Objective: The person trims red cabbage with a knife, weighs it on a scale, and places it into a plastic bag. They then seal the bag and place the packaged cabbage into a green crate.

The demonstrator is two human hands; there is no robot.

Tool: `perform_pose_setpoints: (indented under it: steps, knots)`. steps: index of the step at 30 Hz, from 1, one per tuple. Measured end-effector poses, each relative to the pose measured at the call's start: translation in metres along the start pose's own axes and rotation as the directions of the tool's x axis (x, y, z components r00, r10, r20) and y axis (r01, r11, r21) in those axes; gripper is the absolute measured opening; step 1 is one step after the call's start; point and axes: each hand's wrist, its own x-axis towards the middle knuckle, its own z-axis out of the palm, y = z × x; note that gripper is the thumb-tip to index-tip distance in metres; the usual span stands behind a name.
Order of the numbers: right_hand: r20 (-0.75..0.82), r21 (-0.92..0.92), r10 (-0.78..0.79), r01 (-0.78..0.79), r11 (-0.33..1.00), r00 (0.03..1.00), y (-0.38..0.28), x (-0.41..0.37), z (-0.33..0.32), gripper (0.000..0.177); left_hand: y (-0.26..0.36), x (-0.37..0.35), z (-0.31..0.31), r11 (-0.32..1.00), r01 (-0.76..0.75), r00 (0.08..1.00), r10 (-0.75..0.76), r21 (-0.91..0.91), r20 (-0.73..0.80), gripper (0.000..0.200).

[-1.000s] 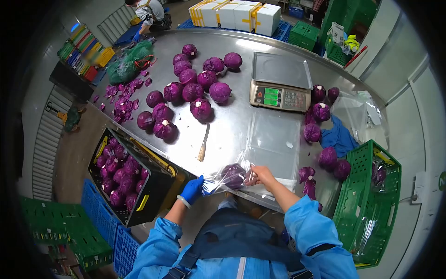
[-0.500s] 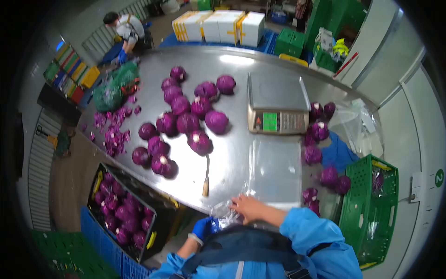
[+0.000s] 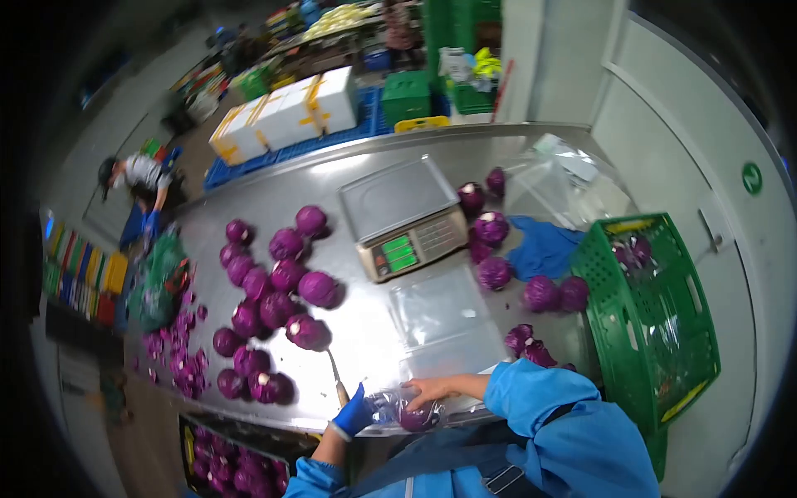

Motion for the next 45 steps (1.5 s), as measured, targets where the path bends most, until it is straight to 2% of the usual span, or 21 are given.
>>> perform_pose_setpoints:
  steps: [1,3,4,6,9,12,13,15,16,17,18,20,24,25,30,34,36,38,40,42,45]
  knots:
    - [-0.047,0.172,0.064,-0.055,0.984,0.997,0.005,-0.012,0.001,0.091,0.026,-0.041,0.081,0.999,0.012,1.0,-0.012,0.04,-0.013,0.082]
    - [-0.077,0.421,0.125,-0.082,0.903,0.989,-0.036,-0.076,0.012,0.091,0.025,-0.045,0.098,0.974,-0.127,0.992,0.124,0.186,0.026,0.07]
    - [-0.043,0.598,0.012,0.016,0.802,0.999,-0.027,-0.086,0.005,0.088,0.024,-0.04,0.1,0.927,-0.218,0.975,0.189,0.305,0.121,0.063]
    - [-0.083,0.873,-0.23,0.182,0.453,0.97,0.002,-0.114,-0.008,0.081,0.026,-0.033,0.182,0.723,-0.272,0.892,0.437,0.635,-0.115,0.041]
    - [-0.568,0.462,-0.244,0.549,0.696,0.786,0.0,-0.165,-0.005,0.067,0.018,0.024,0.253,0.753,-0.327,0.756,0.57,0.571,-0.32,0.022]
    - [-0.849,0.107,-0.199,0.528,0.842,0.489,0.057,-0.206,-0.046,0.066,0.008,0.034,0.364,0.61,-0.591,0.732,0.681,0.528,0.032,0.048]
    - [-0.829,0.394,-0.176,0.777,0.49,0.531,0.031,-0.263,-0.044,0.06,0.011,0.031,0.394,0.643,-0.647,0.75,0.634,0.41,0.19,0.059]
    - [-0.823,0.541,-0.176,0.84,0.047,0.54,0.071,-0.327,-0.079,0.053,0.014,0.031,0.434,0.731,-0.648,0.745,0.551,0.213,0.376,0.064]
    - [-0.892,0.452,-0.059,0.888,-0.085,0.449,0.067,-0.37,-0.084,0.054,0.017,0.04,0.431,0.652,-0.656,0.753,0.53,0.38,0.39,0.06]
    - [-0.886,0.369,-0.36,0.914,-0.169,0.292,0.067,-0.406,-0.097,0.056,0.022,0.052,0.419,0.547,-0.646,0.761,0.51,0.532,0.401,0.056]
    - [-0.965,0.188,-0.202,0.979,-0.074,0.17,0.072,-0.434,-0.114,0.06,0.024,0.065,0.407,0.42,-0.618,0.771,0.489,0.665,0.408,0.052]
    - [-0.985,0.05,-0.158,0.989,0.136,0.071,0.075,-0.475,-0.141,0.065,0.019,0.087,0.386,0.589,-0.444,0.846,0.525,0.676,0.098,0.041]
    - [-0.928,0.357,-0.081,0.93,0.092,0.364,0.129,-0.469,-0.2,0.064,0.003,0.109,0.337,0.758,-0.265,0.857,0.468,0.595,-0.214,0.031]
    - [-0.936,0.339,0.148,0.931,0.135,0.319,0.121,-0.456,-0.203,0.065,-0.002,0.108,0.335,0.741,-0.249,0.862,0.463,0.624,-0.206,0.03]
    - [-0.915,0.379,0.178,0.923,0.075,0.361,0.158,-0.399,-0.25,0.055,-0.009,0.106,0.317,0.747,-0.142,0.861,0.416,0.65,-0.291,0.032]
    - [-0.914,0.016,0.351,0.849,0.528,-0.201,0.179,-0.373,-0.263,0.054,-0.013,0.097,0.289,0.773,-0.13,0.789,0.461,0.621,-0.408,0.031]
    - [-0.921,-0.239,0.048,0.657,0.714,-0.387,0.213,-0.364,-0.283,0.051,-0.017,0.089,0.281,0.71,-0.181,0.754,0.544,0.681,-0.367,0.029]
    - [-0.939,-0.067,0.04,0.296,0.953,-0.341,0.217,-0.366,-0.286,0.052,-0.026,0.093,0.249,0.635,-0.162,0.696,0.616,0.756,-0.368,0.027]
    - [-0.991,0.064,0.094,0.286,0.956,-0.092,0.214,-0.395,-0.292,0.055,-0.04,0.103,0.211,0.062,-0.048,0.54,0.841,0.997,-0.027,0.024]
    - [-0.999,0.031,0.032,0.065,0.997,-0.015,0.201,-0.43,-0.284,0.059,-0.035,0.108,0.232,0.06,-0.016,0.533,0.845,0.998,-0.042,0.02]
    - [-0.793,-0.283,-0.407,-0.316,0.905,-0.455,0.134,-0.443,-0.248,0.042,-0.027,0.131,0.208,-0.262,-0.004,0.639,0.742,0.965,0.204,0.027]
